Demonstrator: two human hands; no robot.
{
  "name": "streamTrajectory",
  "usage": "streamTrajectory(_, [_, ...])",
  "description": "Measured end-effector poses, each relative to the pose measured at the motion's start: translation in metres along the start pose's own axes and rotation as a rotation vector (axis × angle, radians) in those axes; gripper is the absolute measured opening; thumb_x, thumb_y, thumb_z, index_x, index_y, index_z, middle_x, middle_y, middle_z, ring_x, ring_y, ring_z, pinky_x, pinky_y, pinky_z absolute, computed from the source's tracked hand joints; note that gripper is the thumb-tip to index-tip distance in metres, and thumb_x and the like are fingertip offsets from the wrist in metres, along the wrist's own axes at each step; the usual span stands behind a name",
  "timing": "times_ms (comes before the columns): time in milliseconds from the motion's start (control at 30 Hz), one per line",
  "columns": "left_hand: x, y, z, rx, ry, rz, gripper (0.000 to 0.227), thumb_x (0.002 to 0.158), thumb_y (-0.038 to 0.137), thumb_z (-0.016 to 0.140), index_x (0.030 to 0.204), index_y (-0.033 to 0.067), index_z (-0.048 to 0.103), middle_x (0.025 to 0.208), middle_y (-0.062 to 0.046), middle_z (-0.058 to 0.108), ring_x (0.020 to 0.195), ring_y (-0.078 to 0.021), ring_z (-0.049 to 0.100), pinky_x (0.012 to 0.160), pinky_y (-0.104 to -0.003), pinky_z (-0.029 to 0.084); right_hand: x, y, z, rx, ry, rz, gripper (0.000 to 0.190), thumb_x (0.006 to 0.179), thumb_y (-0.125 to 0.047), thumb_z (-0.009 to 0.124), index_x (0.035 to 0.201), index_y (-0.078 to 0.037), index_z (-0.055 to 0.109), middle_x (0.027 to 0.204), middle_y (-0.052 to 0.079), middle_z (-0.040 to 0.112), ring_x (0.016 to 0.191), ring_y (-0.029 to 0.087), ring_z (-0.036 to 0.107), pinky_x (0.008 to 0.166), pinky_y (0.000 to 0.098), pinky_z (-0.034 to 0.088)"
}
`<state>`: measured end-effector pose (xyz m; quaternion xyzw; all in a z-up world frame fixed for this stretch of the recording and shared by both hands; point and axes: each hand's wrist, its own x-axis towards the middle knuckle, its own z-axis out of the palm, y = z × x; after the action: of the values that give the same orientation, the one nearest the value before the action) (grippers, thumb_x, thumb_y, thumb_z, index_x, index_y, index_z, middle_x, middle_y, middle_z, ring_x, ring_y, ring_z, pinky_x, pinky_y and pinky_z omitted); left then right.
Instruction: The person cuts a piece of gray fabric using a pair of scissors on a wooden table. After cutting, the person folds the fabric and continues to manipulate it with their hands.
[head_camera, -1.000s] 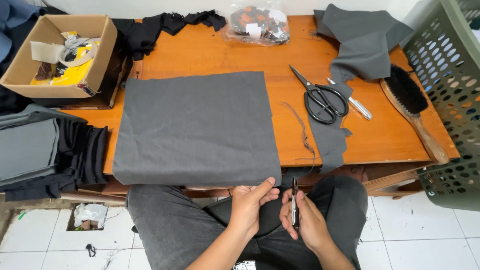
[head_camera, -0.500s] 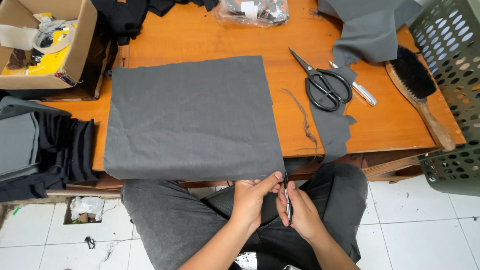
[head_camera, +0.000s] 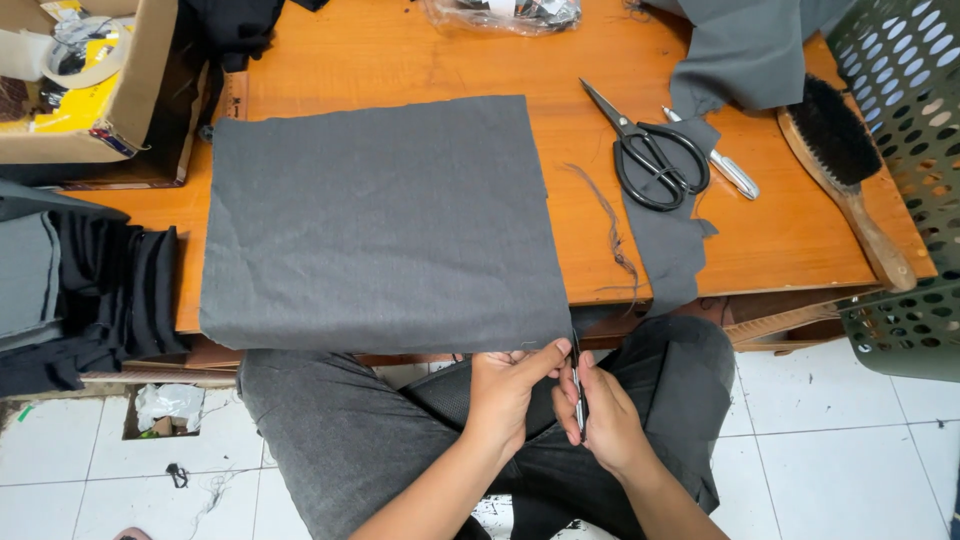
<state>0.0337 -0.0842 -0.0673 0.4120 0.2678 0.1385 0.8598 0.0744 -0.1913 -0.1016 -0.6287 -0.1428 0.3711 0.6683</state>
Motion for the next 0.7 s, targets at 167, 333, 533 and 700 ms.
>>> streamTrajectory(167, [0.0008, -0.0025, -0.0014, -0.013, 0.032, -0.006, 0.017, 0.07, 0.002, 0.068, 0.055, 0.0053, 0.06, 0.047, -0.005, 0.057, 0.052, -0.0102, 0.056, 0.058, -0.024, 0.046, 0.0002, 0.0025, -0.0002, 0.026, -0.013, -0.004, 0.052, 0.089, -0.045, 0.022, 0.056, -0.008, 0.037, 0.034, 0.007, 0.037, 0.031, 0.014, 0.032, 0.033, 0.0238, 0.028])
streamTrajectory(333, [-0.0004, -0.0004, -0.0009, -0.014, 0.043, -0.043, 0.02, 0.07, 0.004, 0.069, 0.051, 0.0048, 0.06, 0.044, -0.007, 0.057, 0.053, -0.0097, 0.056, 0.065, -0.024, 0.047, 0.0002, 0.006, -0.002, 0.039, -0.018, -0.002, 0.052, 0.089, -0.045, 0.022, 0.057, -0.008, 0.038, 0.034, 0.007, 0.037, 0.031, 0.013, 0.031, 0.033, 0.0237, 0.028])
streamTrajectory(533, [-0.0001, -0.0021, -0.002, -0.008, 0.034, -0.044, 0.019, 0.07, 0.003, 0.068, 0.053, 0.0042, 0.06, 0.046, -0.007, 0.058, 0.053, -0.0105, 0.057, 0.062, -0.024, 0.048, 0.001, 0.0081, -0.0031, 0.037, -0.038, -0.042, 0.051, 0.09, -0.043, 0.022, 0.056, -0.008, 0.037, 0.034, 0.007, 0.038, 0.032, 0.014, 0.033, 0.037, 0.0242, 0.031])
streamTrajectory(700, [0.0008, -0.0033, -0.0031, 0.003, 0.104, -0.101, 0.012, 0.065, 0.004, 0.073, 0.057, 0.0015, 0.064, 0.054, -0.007, 0.061, 0.058, -0.0131, 0.059, 0.065, -0.024, 0.05, 0.0016, 0.0098, -0.0036, 0.076, -0.047, -0.06, 0.05, 0.09, -0.042, 0.022, 0.057, -0.008, 0.038, 0.034, 0.007, 0.038, 0.032, 0.014, 0.032, 0.038, 0.0245, 0.031])
